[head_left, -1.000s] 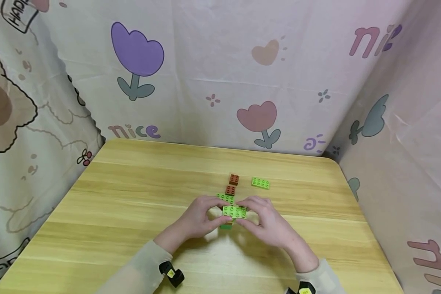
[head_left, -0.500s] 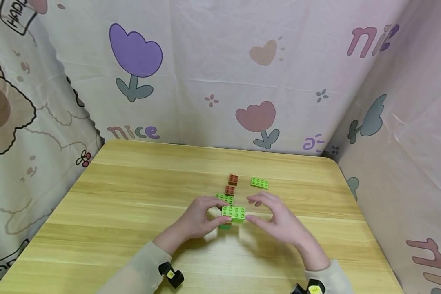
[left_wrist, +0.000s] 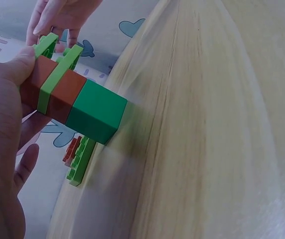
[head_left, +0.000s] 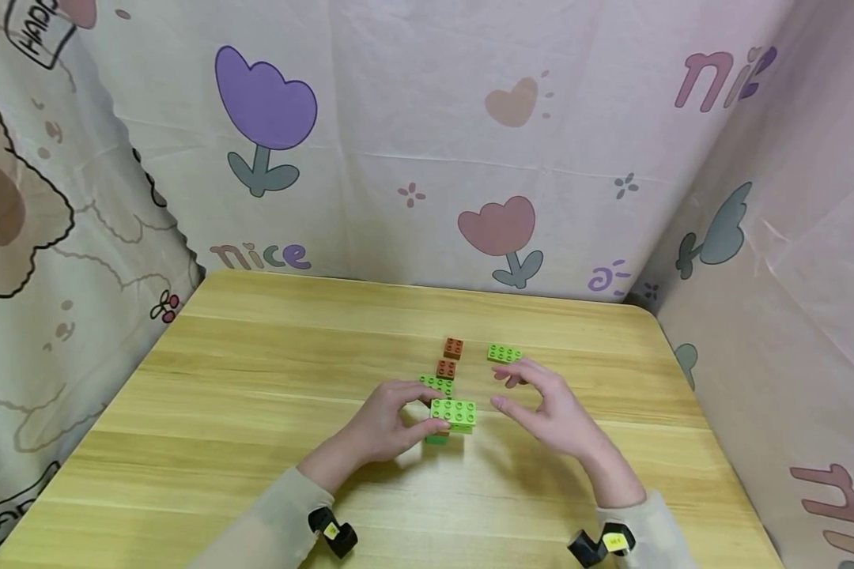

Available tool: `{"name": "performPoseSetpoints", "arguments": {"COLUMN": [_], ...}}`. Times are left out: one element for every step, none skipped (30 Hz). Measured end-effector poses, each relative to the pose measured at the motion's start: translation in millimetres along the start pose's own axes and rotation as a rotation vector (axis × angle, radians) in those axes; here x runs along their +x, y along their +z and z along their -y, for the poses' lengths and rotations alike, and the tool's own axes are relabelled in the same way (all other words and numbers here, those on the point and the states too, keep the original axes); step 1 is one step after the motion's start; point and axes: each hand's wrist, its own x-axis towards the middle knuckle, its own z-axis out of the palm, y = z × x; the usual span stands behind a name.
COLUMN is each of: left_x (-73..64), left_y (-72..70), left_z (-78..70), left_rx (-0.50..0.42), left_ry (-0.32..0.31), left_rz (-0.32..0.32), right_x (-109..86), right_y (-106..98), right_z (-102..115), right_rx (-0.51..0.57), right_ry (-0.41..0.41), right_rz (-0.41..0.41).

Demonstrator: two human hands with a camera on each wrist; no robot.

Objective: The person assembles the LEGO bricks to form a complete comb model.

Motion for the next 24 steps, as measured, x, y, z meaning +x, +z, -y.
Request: {"name": "performPoseSetpoints", "arguments": {"left_x": [0.0,0.0,0.0,0.0,0.1,0.1,0.3,0.4,0.6,0.5,0.3,0.3,0.2,0.0,0.0,0.1,0.1,0.2,0.1,0.3,0.3,0.4,0.4,0.3], "left_y": [0.2,0.4,0.5,0.6,0.7,0.7,0.7,0.8,0.9,0.7,0.6,0.5,0.5,0.4,0.4,0.4,0.4,0.4,0.5,0.4,0.5,0.4,0.4,0.5], "left_z": [0.4,0.7,1.1,1.3,1.5,1.7,1.7,1.7,1.7,1.5,1.3,1.1,1.0,0.8,0.6,0.6,0.4,0.4,0.4,0.2,0.2,0.1,0.1,0.2], "left_rx": [-0.001,-0.002,-0.004,-0.006,-0.008,-0.011,-0.014,-0.015,-0.018,-0.020,-0.020,-0.023,-0.024,-0.024,-0.027,-0.027,-0.030,-0.033,-0.034,-0.037,-0.039,-0.040,-0.042,-0.042], "left_ry": [0.001,0.001,0.001,0.002,0.000,-0.002,-0.003,-0.004,-0.006,-0.006,-0.009,-0.010,-0.009,-0.009,-0.009,-0.008,-0.009,-0.008,-0.010,-0.012,-0.015,-0.016,-0.018,-0.019], "left_rz": [0.000,-0.001,-0.001,-0.003,-0.003,-0.002,-0.003,-0.001,0.001,0.002,0.003,0.004,0.004,0.003,0.003,0.002,0.002,0.002,0.002,0.004,0.006,0.007,0.007,0.007], "right_x": [0.6,1.4,2.3,3.1,4.1,5.1,6.2,7.3,8.4,9.9,11.4,13.1,14.9,16.7,18.6,20.2,21.6,23.0,24.2,25.3,26.3,27.2,28.2,29.3], "right_y": [0,1,1,2,4,5,6,7,9,10,12,13,14,16,18,19,21,23,24,26,28,30,31,34], "right_z": [-1,-2,-3,-5,-6,-7,-9,-11,-12,-14,-15,-17,-19,-21,-24,-26,-29,-32,-35,-38,-40,-43,-46,-49], "right_rx": [-0.002,-0.004,-0.007,-0.013,-0.016,-0.018,-0.020,-0.022,-0.022,-0.024,-0.020,-0.017,-0.011,0.000,0.015,0.028,0.044,0.057,0.068,0.079,0.084,0.086,0.087,0.085], "right_ry": [0.006,0.006,0.006,0.008,0.011,0.012,0.012,0.012,0.016,0.019,0.028,0.038,0.048,0.061,0.074,0.088,0.103,0.113,0.121,0.127,0.134,0.137,0.140,0.135], "right_rz": [-0.002,-0.004,-0.005,-0.006,-0.006,-0.006,-0.007,-0.007,-0.008,-0.008,-0.008,-0.007,-0.005,-0.002,0.001,0.004,0.008,0.011,0.013,0.015,0.019,0.023,0.028,0.032]}}
